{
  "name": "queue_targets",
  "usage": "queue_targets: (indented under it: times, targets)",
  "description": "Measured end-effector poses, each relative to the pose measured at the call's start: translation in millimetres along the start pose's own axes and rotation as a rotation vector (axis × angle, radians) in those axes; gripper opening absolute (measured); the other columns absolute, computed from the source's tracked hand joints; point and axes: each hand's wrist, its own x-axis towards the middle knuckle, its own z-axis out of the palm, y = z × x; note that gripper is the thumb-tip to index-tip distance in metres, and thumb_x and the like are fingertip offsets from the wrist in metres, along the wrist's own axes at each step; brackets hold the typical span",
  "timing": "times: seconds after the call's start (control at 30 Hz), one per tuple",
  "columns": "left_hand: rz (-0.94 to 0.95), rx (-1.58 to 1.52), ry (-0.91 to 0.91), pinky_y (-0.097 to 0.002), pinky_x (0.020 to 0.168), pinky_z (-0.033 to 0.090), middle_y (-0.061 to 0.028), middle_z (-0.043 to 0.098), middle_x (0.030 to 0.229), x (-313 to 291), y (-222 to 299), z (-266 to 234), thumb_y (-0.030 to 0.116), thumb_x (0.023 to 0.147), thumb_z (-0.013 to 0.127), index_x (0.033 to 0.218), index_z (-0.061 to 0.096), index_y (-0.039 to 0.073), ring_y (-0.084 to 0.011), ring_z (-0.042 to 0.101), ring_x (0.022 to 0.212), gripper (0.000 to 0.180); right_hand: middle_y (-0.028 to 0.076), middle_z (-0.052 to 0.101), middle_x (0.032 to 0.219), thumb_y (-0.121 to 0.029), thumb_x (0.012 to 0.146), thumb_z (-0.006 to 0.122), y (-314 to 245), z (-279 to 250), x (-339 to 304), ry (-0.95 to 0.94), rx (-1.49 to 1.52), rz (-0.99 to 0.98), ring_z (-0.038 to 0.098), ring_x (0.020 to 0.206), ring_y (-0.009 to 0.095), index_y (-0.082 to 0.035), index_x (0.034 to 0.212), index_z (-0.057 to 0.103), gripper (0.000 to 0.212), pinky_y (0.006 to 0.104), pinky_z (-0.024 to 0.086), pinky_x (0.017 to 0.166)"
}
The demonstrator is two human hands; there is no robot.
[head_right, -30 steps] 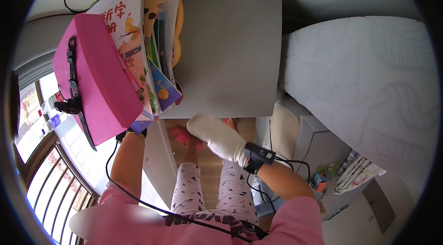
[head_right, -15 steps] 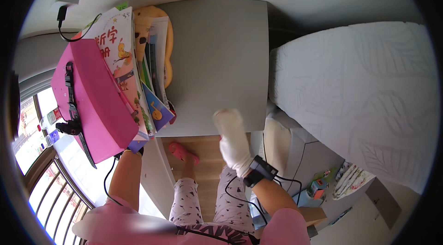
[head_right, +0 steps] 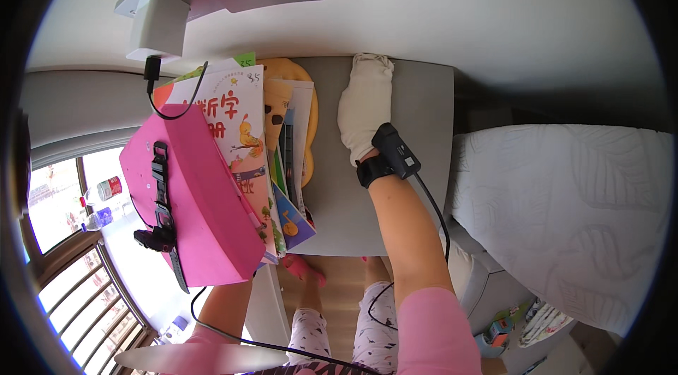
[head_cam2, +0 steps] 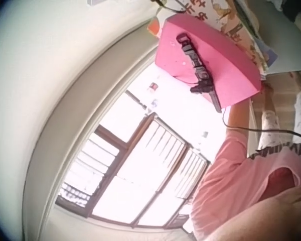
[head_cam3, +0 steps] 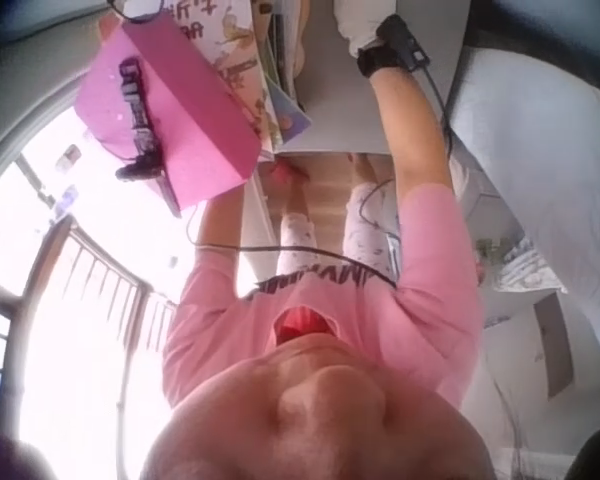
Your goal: The person puts on a cleaning glove and wipes a large white table surface, then organizes items on an adjacent desk.
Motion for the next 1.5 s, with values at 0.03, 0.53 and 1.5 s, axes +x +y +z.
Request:
queue_targets:
  times: [0.03, 0.53, 1.5]
  targets:
    - [0.018, 0.0, 0.009, -0.0421, 0.098, 0.039, -0.011, 0.049, 0.125, 3, 3, -2, 0.035, 0.095, 0.042, 0.124, 0.044, 0.005, -0.0263, 0.05, 0.112, 0.042, 0.022, 0.052, 0.111, 0.002, 0.078, 0.047, -13, -9, 5, -0.09, 0.19, -0.053, 0.043, 0.112, 0.038, 0.004, 0.11, 0.05, 0.032, 0.0403, 0.035, 0.097]
    - [-0.172, 0.241, 0.051, -0.0423, 0.098, 0.039, -0.0112, 0.049, 0.125, 14, -18, 5, 0.034, 0.095, 0.042, 0.123, 0.044, 0.005, -0.0267, 0.051, 0.111, 0.041, 0.017, 0.056, 0.105, 0.0, 0.08, 0.046, -49, -72, -145, -0.729, 0.595, -0.09, 0.05, 0.105, 0.033, 0.001, 0.105, 0.055, 0.026, 0.0364, 0.043, 0.089]
    - [-0.151, 0.308, -0.024, -0.0426, 0.097, 0.04, -0.0116, 0.049, 0.124, 24, -22, 26, 0.032, 0.095, 0.042, 0.122, 0.045, 0.004, -0.0273, 0.051, 0.11, 0.039, 0.02, 0.049, 0.123, -0.002, 0.074, 0.056, -19, -75, -193, -0.252, 0.403, 0.125, 0.041, 0.12, 0.036, 0.003, 0.122, 0.048, 0.049, 0.041, 0.03, 0.106]
